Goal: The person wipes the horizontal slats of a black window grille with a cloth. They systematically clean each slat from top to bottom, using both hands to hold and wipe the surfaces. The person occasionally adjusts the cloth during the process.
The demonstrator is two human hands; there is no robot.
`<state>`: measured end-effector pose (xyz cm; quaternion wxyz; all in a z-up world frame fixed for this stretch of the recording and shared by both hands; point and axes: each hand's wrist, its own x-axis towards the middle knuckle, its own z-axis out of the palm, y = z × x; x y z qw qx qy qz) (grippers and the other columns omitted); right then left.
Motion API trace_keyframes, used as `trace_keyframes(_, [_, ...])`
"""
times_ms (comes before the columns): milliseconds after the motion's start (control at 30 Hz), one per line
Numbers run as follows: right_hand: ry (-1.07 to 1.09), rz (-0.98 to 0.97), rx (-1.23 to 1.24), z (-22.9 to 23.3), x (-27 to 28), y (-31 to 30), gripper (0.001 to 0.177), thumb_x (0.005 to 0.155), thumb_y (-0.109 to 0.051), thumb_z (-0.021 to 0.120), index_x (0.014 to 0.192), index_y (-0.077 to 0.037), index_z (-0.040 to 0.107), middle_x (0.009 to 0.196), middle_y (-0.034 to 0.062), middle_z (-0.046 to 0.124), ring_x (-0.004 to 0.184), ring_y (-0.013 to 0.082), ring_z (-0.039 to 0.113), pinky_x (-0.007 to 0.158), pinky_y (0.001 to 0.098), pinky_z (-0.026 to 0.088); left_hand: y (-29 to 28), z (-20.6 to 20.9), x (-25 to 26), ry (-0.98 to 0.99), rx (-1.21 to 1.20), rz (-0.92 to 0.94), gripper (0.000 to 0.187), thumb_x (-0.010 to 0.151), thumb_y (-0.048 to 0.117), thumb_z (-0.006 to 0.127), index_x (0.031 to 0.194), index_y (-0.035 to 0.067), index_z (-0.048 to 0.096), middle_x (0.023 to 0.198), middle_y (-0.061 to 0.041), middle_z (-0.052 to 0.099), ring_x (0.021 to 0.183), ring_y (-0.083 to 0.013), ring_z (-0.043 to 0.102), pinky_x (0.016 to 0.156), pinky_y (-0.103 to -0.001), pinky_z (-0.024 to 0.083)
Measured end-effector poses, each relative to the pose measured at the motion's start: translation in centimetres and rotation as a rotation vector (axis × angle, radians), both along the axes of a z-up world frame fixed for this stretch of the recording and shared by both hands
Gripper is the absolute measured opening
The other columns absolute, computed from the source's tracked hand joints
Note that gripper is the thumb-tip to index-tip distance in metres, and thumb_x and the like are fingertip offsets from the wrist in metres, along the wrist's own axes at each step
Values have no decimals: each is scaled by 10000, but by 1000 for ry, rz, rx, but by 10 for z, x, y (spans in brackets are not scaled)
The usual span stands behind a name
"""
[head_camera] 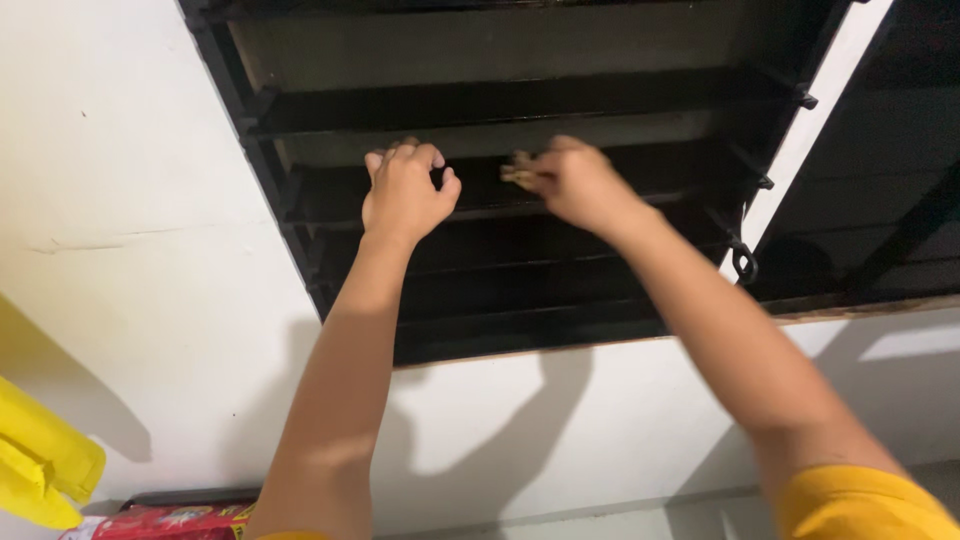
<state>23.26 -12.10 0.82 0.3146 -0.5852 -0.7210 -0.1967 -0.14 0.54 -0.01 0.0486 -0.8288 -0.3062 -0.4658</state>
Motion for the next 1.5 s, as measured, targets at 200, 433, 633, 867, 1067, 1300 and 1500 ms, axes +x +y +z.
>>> trace_keyframes(200, [169,-625,-79,7,108,-39,194,978,-156,743,1148,-69,779,1056,225,747,926,377,747,775,468,590,4,-3,1,24,32,10,228,875,253,729,974,50,760,1051,-172,721,1087,-306,628,1051,-451,382])
trace_keyframes(433, [113,-848,-300,21,71,26,253,953,-169,652,1120,9,720,1046,238,744,974,365,742,764,499,607,6,-4,3,16,22,2,269,851,252,739,1000,28,752,1054,-175,726,1132,-307,629,1102,-457,349])
trace_keyframes(633, [56,-268,-141,10,-11,31,215,948,-228,701,1080,-89,797,1046,180,740,988,349,709,871,491,549,7,-6,0,-16,81,-12,265,840,251,750,987,32,751,1049,-169,726,1110,-294,639,1084,-453,353])
trace_keyframes(867, [-124,-309,-6,6,79,-41,184,941,-109,715,1087,-23,786,991,198,746,904,332,728,830,435,592,4,-6,-1,12,-3,-4,259,852,263,739,993,46,753,1025,-142,729,1077,-286,633,1077,-443,358])
trace_keyframes(1067, [-213,-871,-132,-17,184,-54,223,1039,-255,714,1135,-70,791,1015,236,727,982,378,697,871,455,588,8,-6,0,-5,65,-7,246,846,254,745,978,47,750,1040,-148,728,1078,-282,642,1079,-448,360])
trace_keyframes(1300, [0,-927,-24,-25,214,-4,376,917,-242,781,1020,118,749,1019,325,691,873,411,735,754,447,607,12,-8,-17,-198,267,-141,72,875,172,741,873,102,724,995,-109,726,1043,-267,654,1002,-449,373])
trace_keyframes(1500, [-105,-737,-226,-11,101,54,293,1018,-195,648,945,72,745,881,257,741,780,354,753,685,438,626,12,-8,-89,-257,435,-58,95,887,95,737,828,138,677,878,1,662,875,-192,619,930,-398,397])
